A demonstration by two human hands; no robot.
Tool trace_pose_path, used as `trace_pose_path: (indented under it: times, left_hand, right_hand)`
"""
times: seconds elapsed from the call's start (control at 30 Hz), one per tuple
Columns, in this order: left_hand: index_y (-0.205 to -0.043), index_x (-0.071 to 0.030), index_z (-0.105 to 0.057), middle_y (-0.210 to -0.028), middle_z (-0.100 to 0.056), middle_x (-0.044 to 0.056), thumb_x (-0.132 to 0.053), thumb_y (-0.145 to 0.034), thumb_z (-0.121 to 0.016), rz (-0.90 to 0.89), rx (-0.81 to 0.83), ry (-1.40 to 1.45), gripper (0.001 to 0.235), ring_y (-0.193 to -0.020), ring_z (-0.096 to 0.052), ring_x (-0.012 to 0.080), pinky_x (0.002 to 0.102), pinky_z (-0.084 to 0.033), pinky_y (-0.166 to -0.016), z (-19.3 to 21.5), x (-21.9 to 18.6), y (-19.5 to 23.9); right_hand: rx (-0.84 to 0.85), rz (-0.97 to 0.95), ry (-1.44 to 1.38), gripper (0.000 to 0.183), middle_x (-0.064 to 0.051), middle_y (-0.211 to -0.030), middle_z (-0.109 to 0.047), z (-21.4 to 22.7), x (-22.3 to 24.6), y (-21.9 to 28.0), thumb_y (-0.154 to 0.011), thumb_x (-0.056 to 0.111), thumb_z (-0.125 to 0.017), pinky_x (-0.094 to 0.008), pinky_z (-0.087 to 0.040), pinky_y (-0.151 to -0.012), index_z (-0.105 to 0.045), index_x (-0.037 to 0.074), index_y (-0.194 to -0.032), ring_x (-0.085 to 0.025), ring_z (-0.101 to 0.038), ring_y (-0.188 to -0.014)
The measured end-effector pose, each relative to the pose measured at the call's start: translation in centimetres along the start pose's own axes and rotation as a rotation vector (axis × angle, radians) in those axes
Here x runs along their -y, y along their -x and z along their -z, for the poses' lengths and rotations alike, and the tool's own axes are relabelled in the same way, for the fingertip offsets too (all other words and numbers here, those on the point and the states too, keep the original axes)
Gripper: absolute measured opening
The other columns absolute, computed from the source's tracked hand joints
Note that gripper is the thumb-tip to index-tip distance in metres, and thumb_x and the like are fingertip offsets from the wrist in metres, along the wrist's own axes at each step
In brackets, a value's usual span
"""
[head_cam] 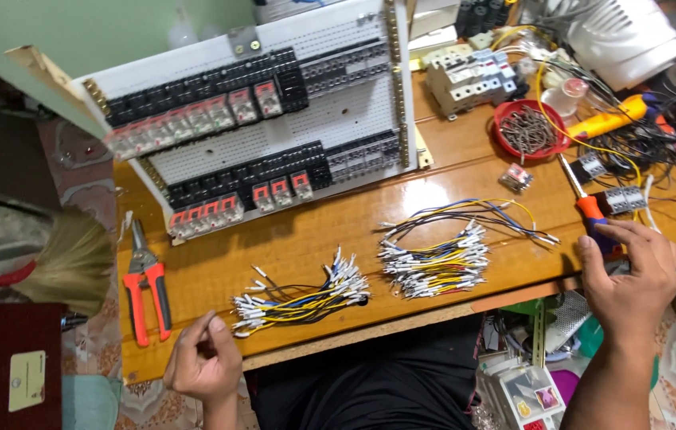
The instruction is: The person installs a black terminal block onto a DIN rail in an electrical panel using both hands. Then, using a screwdriver, the person tightens screws on the newly installed block to secure it in place.
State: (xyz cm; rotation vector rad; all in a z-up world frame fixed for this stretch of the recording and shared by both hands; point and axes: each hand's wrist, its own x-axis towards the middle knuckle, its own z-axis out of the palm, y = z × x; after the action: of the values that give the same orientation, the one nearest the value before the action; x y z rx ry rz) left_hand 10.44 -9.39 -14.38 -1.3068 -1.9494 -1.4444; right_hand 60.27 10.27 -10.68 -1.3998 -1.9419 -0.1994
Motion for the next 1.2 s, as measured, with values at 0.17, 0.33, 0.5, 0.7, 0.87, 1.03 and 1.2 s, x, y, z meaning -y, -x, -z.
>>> trace_pose_path:
  times: [0.17,0.33,0.5,0.7,0.87,1.03,1.2]
  left_hand:
    - [-0.097,0.008,-0.075,-0.069,-0.066,0.013,-0.011,-0.100,-0.068,0.014,0.007,0.007,0.021,-0.054,-0.056,0.0181,0.031,-0.043,-0.054,0.0,0.1,0.0]
    - [-0.097,0.007,-0.075,-0.067,-0.065,0.010,-0.011,-0.100,-0.068,-0.020,0.003,0.009,0.020,-0.054,-0.055,0.0170,0.030,-0.043,-0.053,0.0,0.1,-0.2]
    - [-0.097,0.009,-0.075,-0.070,-0.066,0.013,-0.007,-0.100,-0.068,-0.017,0.009,0.020,0.018,-0.054,-0.055,0.0177,0.030,-0.043,-0.052,0.2,-0.2,-0.4]
    - [-0.096,0.008,-0.076,-0.070,-0.068,0.013,-0.008,-0.100,-0.069,-0.019,-0.002,0.027,0.019,-0.055,-0.057,0.0178,0.030,-0.044,-0.052,0.1,0.1,-0.1]
    - [-0.096,0.008,-0.075,-0.070,-0.068,0.012,-0.009,-0.100,-0.068,-0.043,0.000,0.030,0.019,-0.055,-0.058,0.0180,0.030,-0.045,-0.052,0.3,-0.1,-0.7]
    - [-0.096,0.008,-0.075,-0.070,-0.069,0.012,-0.008,-0.099,-0.068,-0.063,0.004,0.050,0.018,-0.054,-0.057,0.0172,0.030,-0.045,-0.051,0.2,0.4,-0.3]
    - [-0.095,0.008,-0.076,-0.069,-0.068,0.012,-0.008,-0.099,-0.068,-0.065,-0.002,0.050,0.019,-0.054,-0.057,0.0183,0.031,-0.045,-0.052,0.2,0.3,-0.4]
  right_hand:
    - [0.007,0.023,0.009,0.017,-0.024,-0.128,-0.075,0.1,0.3,0.1,-0.109,0.001,-0.086,-0.047,-0.045,-0.107,-0.079,-0.007,-0.123,-0.037,-0.068,-0.118]
    - [0.043,0.009,-0.103,0.014,-0.024,-0.126,-0.074,0.1,2.7,-1.1,-0.110,-0.003,-0.082,-0.041,-0.052,-0.092,-0.077,-0.006,-0.123,-0.035,-0.067,-0.118]
    - [0.143,0.254,-0.296,0.022,-0.021,-0.116,-0.073,-1.2,8.8,-6.9,-0.098,0.003,-0.081,-0.037,-0.056,-0.089,-0.073,-0.006,-0.117,-0.031,-0.069,-0.107]
    - [0.280,0.585,-0.373,0.037,-0.019,-0.126,-0.066,-7.1,14.9,-13.0,-0.098,0.017,-0.073,-0.046,-0.053,-0.094,-0.063,0.002,-0.131,-0.036,-0.065,-0.112]
    - [0.375,0.726,-0.178,0.055,-0.021,-0.144,-0.057,-10.8,17.2,-15.0,-0.098,0.022,-0.066,-0.052,-0.053,-0.094,-0.048,0.003,-0.146,-0.039,-0.061,-0.121]
    - [0.318,0.707,-0.311,0.039,-0.024,-0.128,-0.064,-12.2,17.5,-15.4,-0.098,0.008,-0.068,-0.052,-0.055,-0.098,-0.058,-0.003,-0.134,-0.038,-0.063,-0.113]
    - [0.348,0.457,-0.456,0.053,-0.022,-0.120,-0.065,-12.1,17.6,-15.3,-0.095,0.013,-0.078,-0.039,-0.058,-0.087,-0.055,-0.007,-0.138,-0.029,-0.066,-0.098]
